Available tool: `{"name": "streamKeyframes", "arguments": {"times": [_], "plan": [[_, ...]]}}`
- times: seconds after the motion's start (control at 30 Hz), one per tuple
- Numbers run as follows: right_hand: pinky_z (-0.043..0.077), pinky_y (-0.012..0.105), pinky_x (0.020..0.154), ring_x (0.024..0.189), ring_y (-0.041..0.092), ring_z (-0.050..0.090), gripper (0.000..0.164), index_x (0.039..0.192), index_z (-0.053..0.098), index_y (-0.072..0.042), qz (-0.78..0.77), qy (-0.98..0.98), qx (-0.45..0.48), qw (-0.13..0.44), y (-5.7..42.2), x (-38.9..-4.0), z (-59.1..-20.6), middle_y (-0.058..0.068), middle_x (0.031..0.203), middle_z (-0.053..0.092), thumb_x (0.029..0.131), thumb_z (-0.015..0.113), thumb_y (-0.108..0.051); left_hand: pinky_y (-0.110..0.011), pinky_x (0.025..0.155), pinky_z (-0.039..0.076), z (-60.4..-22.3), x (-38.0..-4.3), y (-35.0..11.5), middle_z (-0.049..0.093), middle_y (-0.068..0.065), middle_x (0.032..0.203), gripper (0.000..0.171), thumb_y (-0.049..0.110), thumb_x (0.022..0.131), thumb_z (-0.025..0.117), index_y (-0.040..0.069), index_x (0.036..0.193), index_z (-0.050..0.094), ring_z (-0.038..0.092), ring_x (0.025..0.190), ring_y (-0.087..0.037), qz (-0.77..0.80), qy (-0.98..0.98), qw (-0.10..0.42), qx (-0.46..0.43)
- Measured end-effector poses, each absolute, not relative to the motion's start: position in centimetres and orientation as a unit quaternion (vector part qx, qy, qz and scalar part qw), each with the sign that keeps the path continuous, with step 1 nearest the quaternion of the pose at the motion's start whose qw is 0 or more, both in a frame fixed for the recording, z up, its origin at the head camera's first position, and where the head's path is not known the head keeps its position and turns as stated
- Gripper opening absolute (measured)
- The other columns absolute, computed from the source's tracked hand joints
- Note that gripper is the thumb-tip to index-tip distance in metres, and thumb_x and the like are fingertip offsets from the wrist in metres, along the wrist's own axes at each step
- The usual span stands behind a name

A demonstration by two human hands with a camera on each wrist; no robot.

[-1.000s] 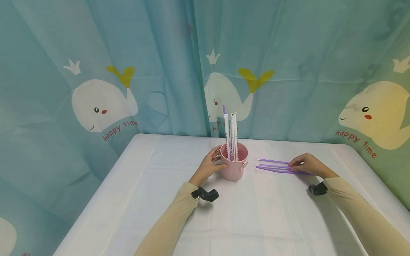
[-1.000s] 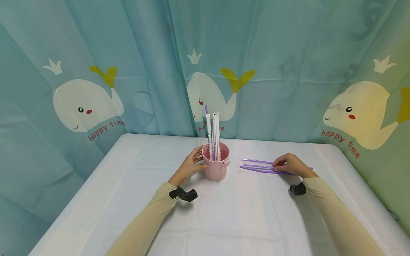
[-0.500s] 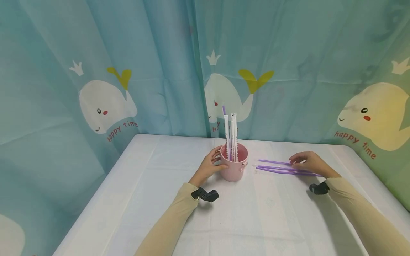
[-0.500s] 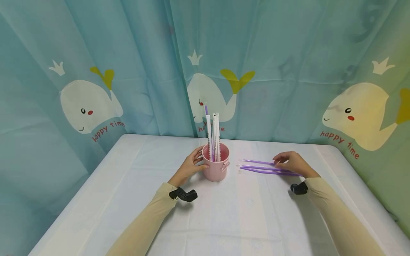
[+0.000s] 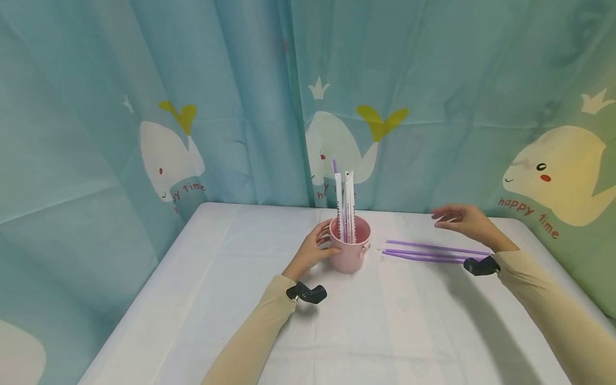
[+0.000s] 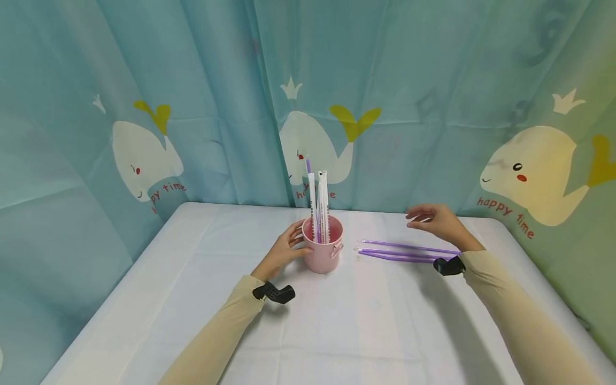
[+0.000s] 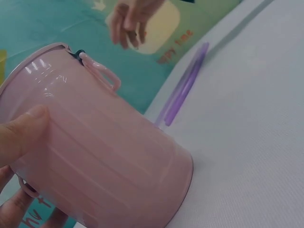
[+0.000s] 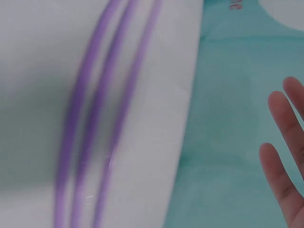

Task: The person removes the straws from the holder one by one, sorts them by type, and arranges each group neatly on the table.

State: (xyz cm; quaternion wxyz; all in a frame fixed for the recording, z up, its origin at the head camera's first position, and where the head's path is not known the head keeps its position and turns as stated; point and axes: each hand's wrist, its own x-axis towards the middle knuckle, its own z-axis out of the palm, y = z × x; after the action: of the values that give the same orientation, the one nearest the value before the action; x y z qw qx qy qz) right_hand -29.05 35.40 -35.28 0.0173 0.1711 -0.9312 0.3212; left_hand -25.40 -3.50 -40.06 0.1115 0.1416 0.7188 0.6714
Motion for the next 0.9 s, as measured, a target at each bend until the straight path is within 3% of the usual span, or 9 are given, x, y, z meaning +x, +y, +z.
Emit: {"name": "streamKeyframes", "arguments": {"times": [0.07,0.3,0.37,0.67,0.8,0.9], "plan": [[0.049,0.008,0.071,0.084,-0.014,0.057,0.041,0.117,0.061,0.000,0.329,-0.928,0.174,0.025,34.9,-29.3,-34.4,0.018,0.110,0.068,0.086,0.068,-0.024,-0.047,0.114,0.034,-40.0,-25.4,-3.6,0.036,-0.015,0.150,0.076,0.002,0.082,0.069,0.008,0.147,0.028,0.039,0.135,-0.036,0.671,0.719,0.111,0.143],[0.049,0.008,0.071,0.082,-0.013,0.060,0.041,0.118,0.061,0.001,0.371,-0.913,0.164,0.042,32.3,-30.1,-31.6,-0.013,0.097,0.069,0.087,0.068,-0.025,-0.048,0.116,0.031,-39.6,-25.4,-3.8,0.035,-0.017,0.150,0.074,0.004,0.084,0.067,0.006,0.147,0.029,0.036,0.136,-0.038,0.674,0.715,0.113,0.148],[0.048,0.008,0.072,0.083,-0.013,0.060,0.043,0.119,0.061,0.000,0.373,-0.914,0.155,0.040,31.3,-30.3,-31.0,-0.015,0.097,0.069,0.087,0.067,-0.029,-0.049,0.116,0.030,-39.5,-25.4,-3.9,0.034,-0.018,0.150,0.073,0.005,0.085,0.067,0.006,0.147,0.028,0.036,0.136,-0.039,0.673,0.715,0.113,0.150],[0.052,0.014,0.080,0.085,-0.002,0.065,0.048,0.120,0.061,-0.003,0.434,-0.892,0.123,0.009,26.5,-31.3,-30.2,-0.005,0.101,0.071,0.086,0.066,-0.037,-0.049,0.116,0.030,-40.4,-26.2,-3.6,0.035,-0.021,0.149,0.071,0.002,0.085,0.066,0.004,0.146,0.029,0.036,0.136,-0.040,0.681,0.708,0.106,0.152],[0.055,0.019,0.082,0.082,-0.001,0.065,0.049,0.120,0.060,-0.002,0.452,-0.884,0.124,-0.001,24.7,-31.7,-30.5,0.001,0.102,0.071,0.086,0.066,-0.037,-0.046,0.115,0.032,-41.5,-26.9,-3.3,0.037,-0.018,0.149,0.071,0.004,0.085,0.066,0.007,0.146,0.030,0.039,0.135,-0.036,0.679,0.712,0.097,0.149],[0.055,0.017,0.080,0.081,-0.002,0.065,0.049,0.120,0.060,-0.001,0.449,-0.883,0.133,-0.010,23.5,-31.9,-30.9,0.009,0.108,0.070,0.087,0.066,-0.037,-0.044,0.115,0.033,-41.8,-26.9,-3.2,0.038,-0.016,0.149,0.070,0.006,0.086,0.066,0.010,0.146,0.032,0.040,0.135,-0.034,0.677,0.715,0.091,0.150]]}}
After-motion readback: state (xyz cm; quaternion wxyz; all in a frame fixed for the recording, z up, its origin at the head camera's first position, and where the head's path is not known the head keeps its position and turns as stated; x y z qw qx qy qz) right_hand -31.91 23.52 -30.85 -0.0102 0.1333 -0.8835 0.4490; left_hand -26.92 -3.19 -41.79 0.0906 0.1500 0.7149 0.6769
